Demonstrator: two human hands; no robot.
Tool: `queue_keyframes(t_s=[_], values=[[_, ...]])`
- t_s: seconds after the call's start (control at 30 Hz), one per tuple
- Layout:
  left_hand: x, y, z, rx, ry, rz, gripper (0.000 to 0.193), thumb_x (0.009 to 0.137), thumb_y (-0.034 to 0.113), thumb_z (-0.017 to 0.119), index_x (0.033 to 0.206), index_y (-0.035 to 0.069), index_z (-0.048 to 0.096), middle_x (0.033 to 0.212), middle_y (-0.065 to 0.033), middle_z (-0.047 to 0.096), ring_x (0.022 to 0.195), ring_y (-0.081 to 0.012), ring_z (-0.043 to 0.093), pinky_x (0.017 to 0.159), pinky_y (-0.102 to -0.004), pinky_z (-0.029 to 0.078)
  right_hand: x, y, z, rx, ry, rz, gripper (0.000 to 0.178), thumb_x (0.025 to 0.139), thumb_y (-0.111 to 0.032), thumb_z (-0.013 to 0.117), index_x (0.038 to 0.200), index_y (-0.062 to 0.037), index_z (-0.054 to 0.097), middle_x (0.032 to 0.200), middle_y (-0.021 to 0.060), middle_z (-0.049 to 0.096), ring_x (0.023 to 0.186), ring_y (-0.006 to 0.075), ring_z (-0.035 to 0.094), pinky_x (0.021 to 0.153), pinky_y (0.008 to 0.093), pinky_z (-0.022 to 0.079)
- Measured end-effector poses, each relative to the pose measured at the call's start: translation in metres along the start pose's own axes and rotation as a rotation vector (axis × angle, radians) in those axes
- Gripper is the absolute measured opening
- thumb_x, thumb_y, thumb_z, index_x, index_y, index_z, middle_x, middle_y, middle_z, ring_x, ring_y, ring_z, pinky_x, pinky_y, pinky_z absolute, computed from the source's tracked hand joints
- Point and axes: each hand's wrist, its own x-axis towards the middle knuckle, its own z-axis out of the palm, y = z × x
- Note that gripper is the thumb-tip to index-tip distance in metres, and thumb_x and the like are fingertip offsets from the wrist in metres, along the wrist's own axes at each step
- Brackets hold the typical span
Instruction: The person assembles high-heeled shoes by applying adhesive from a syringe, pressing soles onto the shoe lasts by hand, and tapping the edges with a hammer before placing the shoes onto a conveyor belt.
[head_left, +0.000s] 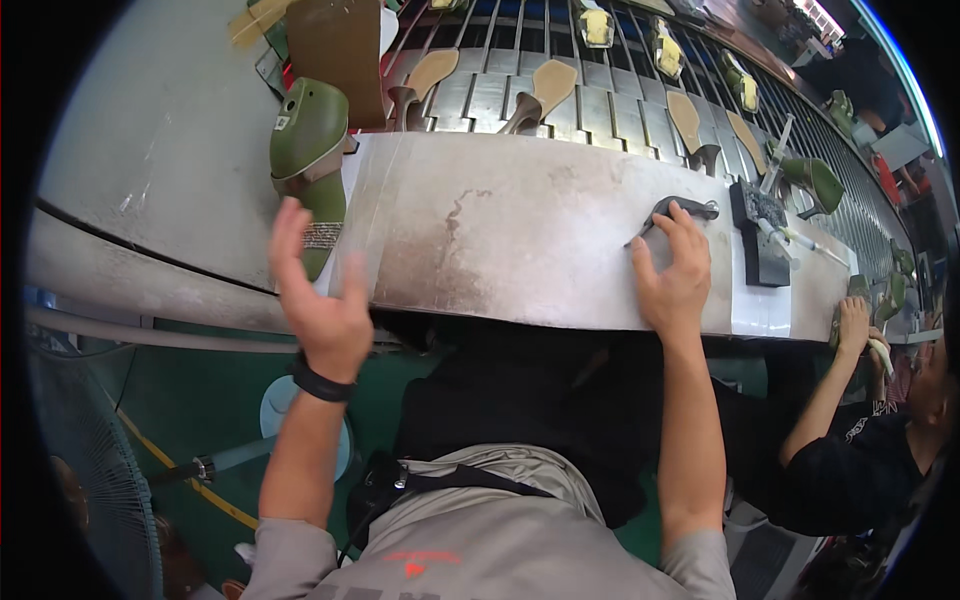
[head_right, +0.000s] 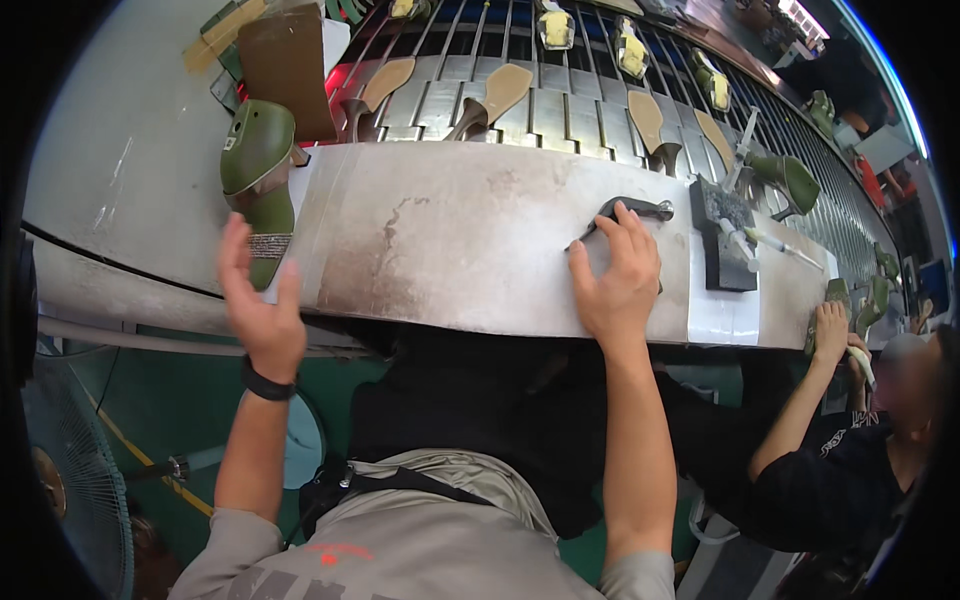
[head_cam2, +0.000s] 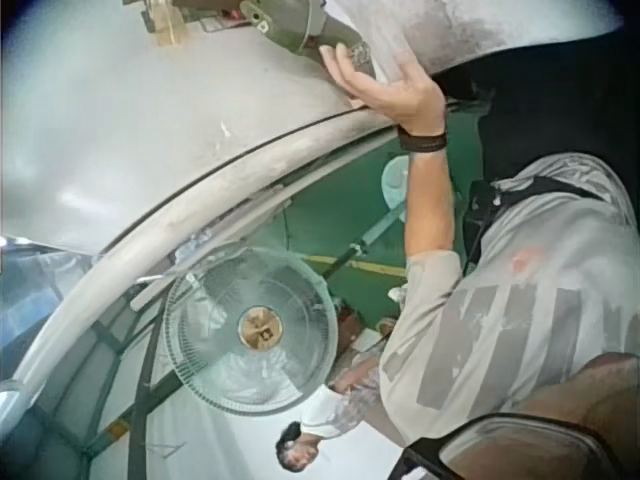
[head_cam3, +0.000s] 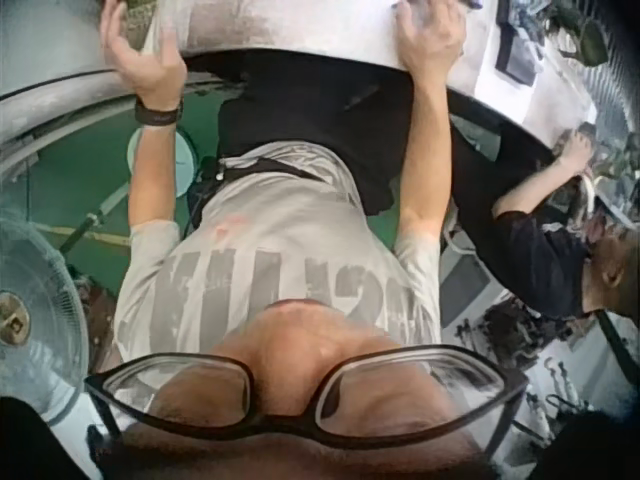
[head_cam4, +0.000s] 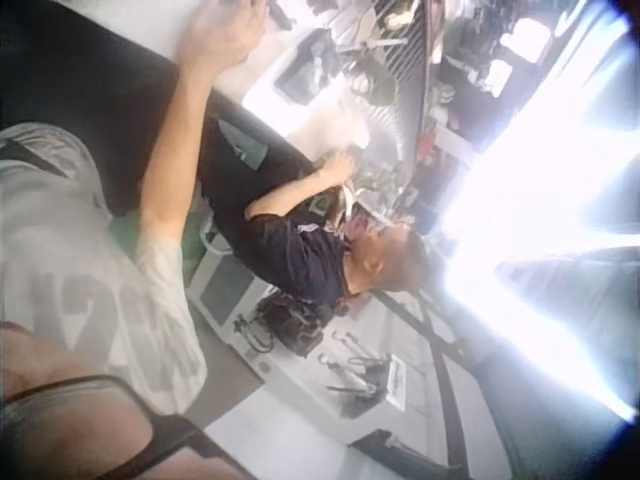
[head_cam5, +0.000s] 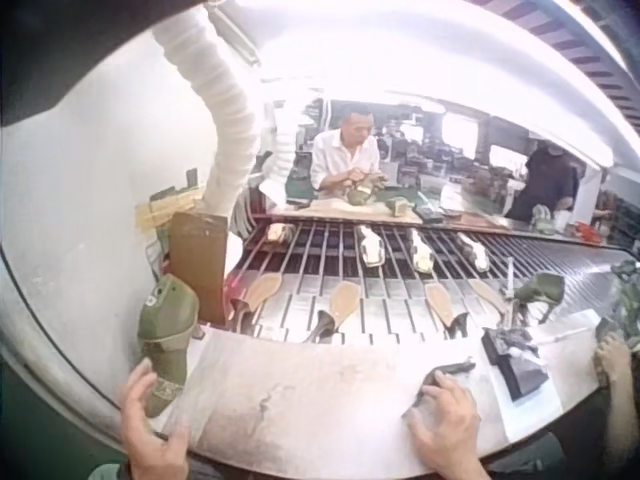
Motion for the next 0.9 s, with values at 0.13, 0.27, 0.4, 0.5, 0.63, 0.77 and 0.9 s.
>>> queue_keyframes(t_s=[0.13,0.27,0.4,0.5,0.63,0.77,0.9], values=[[-0.034,0.035,0.014,-0.143,-0.329,-0.032,0.05,0.091,0.004,0.074,0.139,-0.001,0.058,0.145,-0.0206,0.06,0.132,-0.0337,0.059,0.11,-0.04,0.046,0.002,-0.008,-0.006,0.029,0.027,-0.011,0.036,0.086,-0.02,0.081,0.116,-0.0024,0.074,0.137,0.0226,0.068,0.132,0.0433,0.061,0.112,0.051,0.046],[-0.027,0.061,0.044,-0.274,-0.641,-0.131,0.033,0.091,0.006,0.075,0.123,0.001,0.069,0.11,-0.0124,0.074,0.096,-0.0239,0.07,0.081,-0.0333,0.054,-0.001,-0.002,-0.02,0.206,-0.009,0.033,0.028,0.085,-0.017,0.082,0.108,-0.0014,0.076,0.127,0.0223,0.073,0.124,0.0411,0.066,0.109,0.049,0.049],[-0.01,0.076,0.071,-0.297,-0.871,-0.094,0.032,0.09,0.008,0.078,0.119,-0.001,0.069,0.1,-0.0149,0.073,0.084,-0.0278,0.07,0.075,-0.038,0.056,0.057,0.017,-0.124,0.173,0.219,-0.027,0.014,0.091,-0.006,0.076,0.104,0.0006,0.077,0.116,0.0196,0.077,0.112,0.0318,0.074,0.098,0.0397,0.057],[0.012,0.078,0.093,-0.352,-1.015,-0.17,0.032,0.089,0.007,0.079,0.119,-0.001,0.069,0.099,-0.0139,0.074,0.082,-0.0264,0.07,0.072,-0.0369,0.055,0.148,0.087,-0.181,0.148,0.338,0.203,0.023,0.101,-0.015,0.068,0.114,-0.0007,0.079,0.101,0.0135,0.081,0.09,0.019,0.076,0.083,0.0335,0.059],[0.031,0.073,0.143,-0.331,-0.976,-0.063,0.032,0.088,0.006,0.079,0.118,-0.001,0.069,0.093,-0.0144,0.073,0.076,-0.0265,0.07,0.068,-0.0354,0.054,0.243,0.218,-0.168,-0.295,-0.196,0.248,0.032,0.093,-0.02,0.067,0.115,-0.0002,0.078,0.103,0.0194,0.079,0.094,0.0315,0.076,0.087,0.0395,0.058],[0.036,0.067,0.172,-0.19,-1.01,0.008,0.024,0.084,0.007,0.078,0.107,0.002,0.072,0.08,-0.0122,0.069,0.065,-0.0264,0.067,0.061,-0.0377,0.052,0.281,0.308,-0.07,-0.624,-0.899,0.198,0.049,0.076,-0.024,0.077,0.116,0.0047,0.074,0.108,0.0266,0.076,0.104,0.0432,0.073,0.091,0.0475,0.058],[0.036,0.062,0.178,-0.187,-0.929,0.109,0.015,0.088,0.009,0.076,0.102,0.005,0.073,0.085,-0.011,0.07,0.067,-0.0287,0.065,0.064,-0.0393,0.049,0.284,0.365,0.007,-0.82,-0.995,0.242,0.066,0.091,-0.016,0.064,0.149,0.0094,0.043,0.11,0.031,0.074,0.102,0.0465,0.074,0.089,0.0522,0.06]])
